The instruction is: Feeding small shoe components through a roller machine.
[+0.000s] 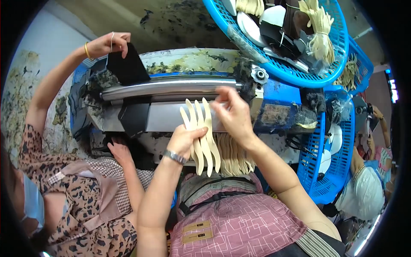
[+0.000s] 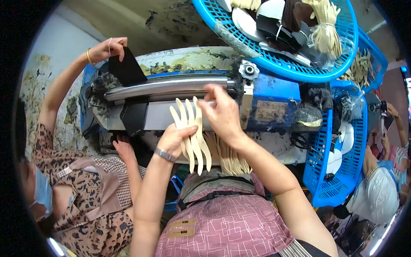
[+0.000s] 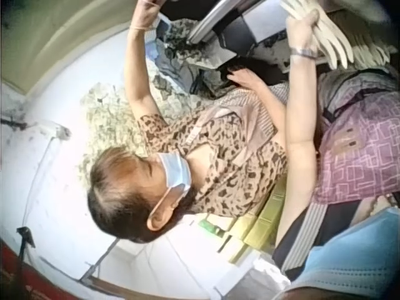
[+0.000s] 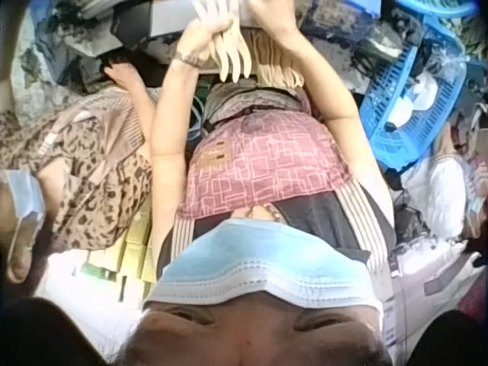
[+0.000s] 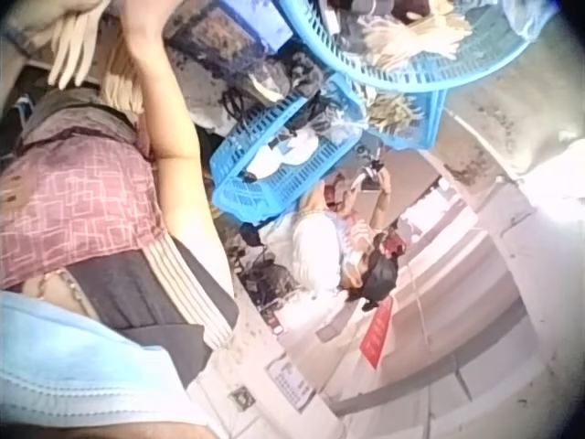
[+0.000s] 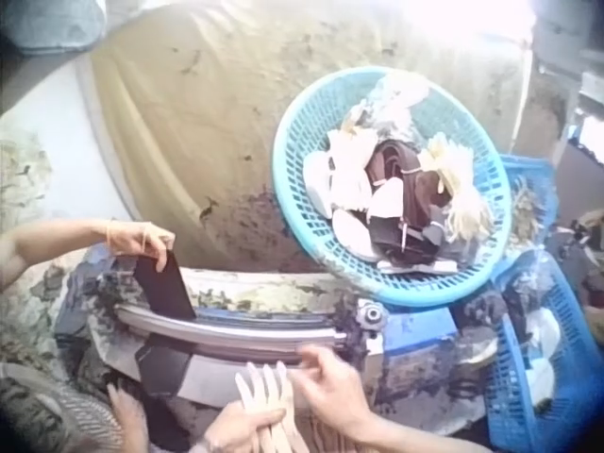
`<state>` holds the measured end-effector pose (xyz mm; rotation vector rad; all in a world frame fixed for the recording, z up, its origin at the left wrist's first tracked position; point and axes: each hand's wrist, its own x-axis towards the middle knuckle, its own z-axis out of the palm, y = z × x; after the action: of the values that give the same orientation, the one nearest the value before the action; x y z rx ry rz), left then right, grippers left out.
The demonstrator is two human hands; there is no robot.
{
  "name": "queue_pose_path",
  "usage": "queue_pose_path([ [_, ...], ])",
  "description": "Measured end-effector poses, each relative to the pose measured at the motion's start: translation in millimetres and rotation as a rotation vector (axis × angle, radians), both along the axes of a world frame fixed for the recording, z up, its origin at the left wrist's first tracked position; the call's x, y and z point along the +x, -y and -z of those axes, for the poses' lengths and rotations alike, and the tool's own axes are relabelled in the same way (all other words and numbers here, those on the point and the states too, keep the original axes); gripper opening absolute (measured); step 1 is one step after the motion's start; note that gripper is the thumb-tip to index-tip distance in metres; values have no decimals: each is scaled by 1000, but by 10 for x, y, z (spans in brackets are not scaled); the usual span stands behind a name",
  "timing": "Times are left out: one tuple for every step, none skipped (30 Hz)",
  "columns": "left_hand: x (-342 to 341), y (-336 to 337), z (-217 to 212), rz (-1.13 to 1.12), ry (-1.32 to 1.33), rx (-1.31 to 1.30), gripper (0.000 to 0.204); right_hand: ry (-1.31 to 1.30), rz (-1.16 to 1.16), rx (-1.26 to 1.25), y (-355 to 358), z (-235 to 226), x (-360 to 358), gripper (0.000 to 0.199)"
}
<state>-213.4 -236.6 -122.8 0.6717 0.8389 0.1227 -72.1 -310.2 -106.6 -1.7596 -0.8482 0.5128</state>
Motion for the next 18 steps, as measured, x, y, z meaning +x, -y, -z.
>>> queue_pose_path([
  [18, -60, 32, 29, -48, -40, 23, 152, 37, 37, -90, -19, 55, 34],
  [30, -96, 63, 42, -100, -93, 22, 377, -6, 77, -214, -26, 108, 34],
  [40, -139, 88, 27, -103, -87, 22, 598, -46, 120, -347, -29, 155, 34],
  [50, -181, 109, 66, -86, -172, 21, 712, -178, 116, -495, -26, 184, 32],
  [60, -227, 123, 111, -48, -272, 20, 818, -267, -45, -644, -9, 162, 34],
  [79, -289, 132, 135, -39, -376, 19, 796, -347, -93, -753, 0, 171, 37],
  [114, -344, 141, 140, -84, -424, 18, 737, -473, -288, -870, 6, 195, 41],
  [148, -407, 149, 151, -101, -462, 18, 627, -519, -387, -986, 5, 253, 45],
  [180, -461, 157, 158, -102, -513, 18, 501, -605, -533, -1094, 10, 302, 50],
  [231, -537, 164, 163, -126, -520, 19, 490, -686, -594, -1189, 10, 368, 56],
  [287, -607, 171, 207, -134, -505, 18, 402, -778, -646, -1303, 14, 418, 55],
  [344, -681, 180, 214, -163, -476, 17, 343, -805, -637, -1342, 48, 445, 55],
  [397, -747, 185, 242, -145, -493, 16, 289, -793, -652, -1391, 77, 484, 56],
  [422, -812, 181, 246, -147, -441, 13, 285, -790, -623, -1435, 113, 516, 56],
  [421, -876, 164, 242, -150, -491, 13, 197, -806, -672, -1475, 149, 544, 55],
  [389, -893, 144, 258, -166, -444, 12, 101, -829, -717, -1499, 185, 571, 55],
  [361, -916, 109, 272, -173, -394, 12, 99, -819, -722, -1518, 216, 594, 55],
  [293, -889, 66, 347, -214, -224, 14, 70, -838, -754, -1537, 237, 618, 55],
])
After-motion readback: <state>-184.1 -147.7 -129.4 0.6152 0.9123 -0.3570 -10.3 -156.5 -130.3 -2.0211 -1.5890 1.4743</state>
